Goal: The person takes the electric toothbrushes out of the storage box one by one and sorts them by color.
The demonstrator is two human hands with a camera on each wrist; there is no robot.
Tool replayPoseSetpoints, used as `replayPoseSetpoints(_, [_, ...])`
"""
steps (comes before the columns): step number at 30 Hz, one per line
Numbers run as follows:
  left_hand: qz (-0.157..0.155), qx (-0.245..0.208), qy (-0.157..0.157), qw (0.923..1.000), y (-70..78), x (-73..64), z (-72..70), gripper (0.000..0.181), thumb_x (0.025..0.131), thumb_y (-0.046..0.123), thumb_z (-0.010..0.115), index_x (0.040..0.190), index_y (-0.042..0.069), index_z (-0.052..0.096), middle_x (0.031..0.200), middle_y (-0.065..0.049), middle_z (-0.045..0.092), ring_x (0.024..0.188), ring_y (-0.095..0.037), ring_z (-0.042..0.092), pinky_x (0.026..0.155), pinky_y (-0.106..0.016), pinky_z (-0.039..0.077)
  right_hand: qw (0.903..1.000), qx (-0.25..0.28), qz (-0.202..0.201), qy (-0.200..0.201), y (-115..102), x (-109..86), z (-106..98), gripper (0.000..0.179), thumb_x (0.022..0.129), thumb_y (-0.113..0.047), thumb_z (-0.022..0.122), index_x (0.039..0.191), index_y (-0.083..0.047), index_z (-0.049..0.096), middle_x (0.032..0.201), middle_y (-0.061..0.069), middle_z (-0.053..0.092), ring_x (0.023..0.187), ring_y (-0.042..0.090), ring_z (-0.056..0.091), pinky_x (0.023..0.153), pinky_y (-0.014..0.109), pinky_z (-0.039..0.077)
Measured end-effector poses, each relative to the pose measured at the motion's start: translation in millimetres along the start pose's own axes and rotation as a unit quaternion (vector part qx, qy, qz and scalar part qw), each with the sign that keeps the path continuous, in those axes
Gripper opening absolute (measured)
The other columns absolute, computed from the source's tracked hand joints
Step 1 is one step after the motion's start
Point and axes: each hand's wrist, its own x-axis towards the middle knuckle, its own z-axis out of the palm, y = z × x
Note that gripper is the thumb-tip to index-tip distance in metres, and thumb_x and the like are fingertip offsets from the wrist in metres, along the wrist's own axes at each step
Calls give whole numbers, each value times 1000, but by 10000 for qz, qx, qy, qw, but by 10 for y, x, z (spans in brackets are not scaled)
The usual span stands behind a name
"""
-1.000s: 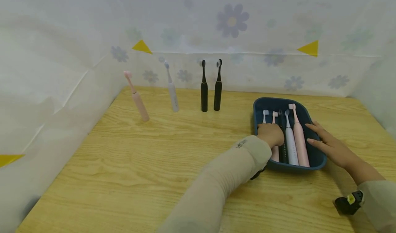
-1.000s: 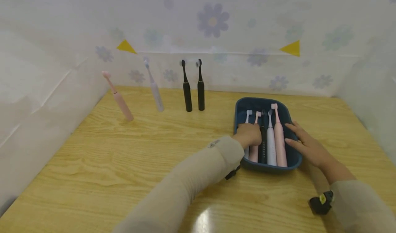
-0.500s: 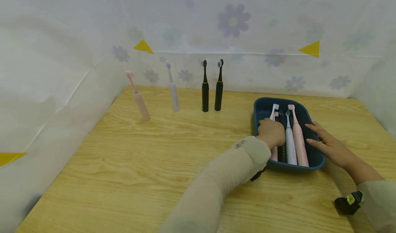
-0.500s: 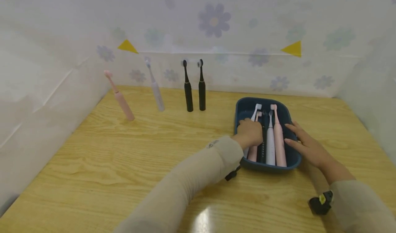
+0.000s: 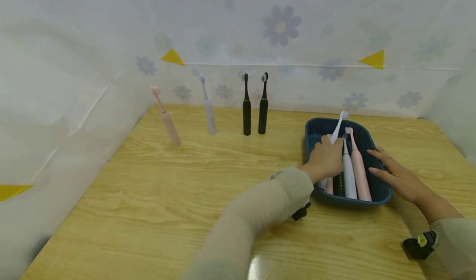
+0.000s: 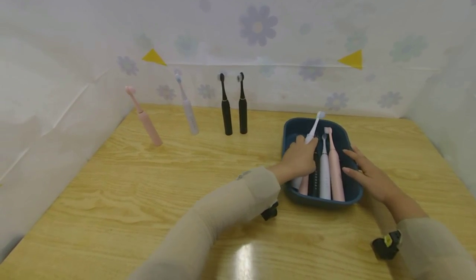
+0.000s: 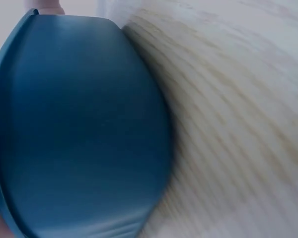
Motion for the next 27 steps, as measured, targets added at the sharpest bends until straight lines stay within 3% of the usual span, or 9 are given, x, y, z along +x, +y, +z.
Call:
replayPoseSetpoints(3, [367,-169,42,9992,-55,-21,-23,58,82,21,54,134,27,29,129,-3,29,94,-14,42,65,-23,40,10000,-38,34,7,1,-2,-6,55,93,-16,37,139,-7,7,140,16,-12,121,47,-4,81,69,9])
replayPoseSetpoints(7, [572,-478,31,9972,-94,-50,-50,64,85,19,51,137,33,15,133,1,21,95,-11,39,65,-20,39,9999,-80,98,4,-3,-2,-17,56,93,-17,37,139,-8,6,141,15,-12,119,52,0,80,69,11])
replayPoseSetpoints(12, [907,-822,174,9923,-145,-84,-79,66,87,15,49,137,34,10,135,1,19,94,-9,41,65,-16,39,9999,-4,138,21,-7,0,-15,56,93,-17,37,139,-9,6,141,12,-13,120,49,-2,81,69,10])
replayPoseSetpoints(15, [1371,-974,456,9847,-211,-109,-93,63,87,12,47,138,29,12,134,-4,22,98,-9,42,71,-15,38,9998,51,190,31,-15,2,-5,56,93,-19,38,140,-11,7,141,11,-12,122,45,-4,82,69,9])
replayPoseSetpoints(19, [1910,-1327,858,9688,-298,-118,-83,59,87,7,44,138,22,18,132,-10,26,100,-11,43,73,-13,37,9995,76,292,36,-15,7,7,56,93,-21,38,140,-14,8,141,10,-11,123,43,-4,83,68,10])
replayPoseSetpoints(23, [2107,-1592,1175,9573,-354,-96,-31,57,86,6,45,138,17,22,131,-12,27,100,-12,43,73,-12,36,9996,38,285,35,-5,-2,9,56,93,-21,38,140,-14,8,141,11,-12,122,46,-2,82,68,11])
replayPoseSetpoints(27, [2143,-1716,1416,9511,-391,-98,9,58,86,6,47,137,15,23,130,-13,28,97,-11,44,71,-10,35,9998,-7,206,17,9,-13,7,57,93,-20,38,140,-11,7,141,14,-12,121,47,-2,81,68,11])
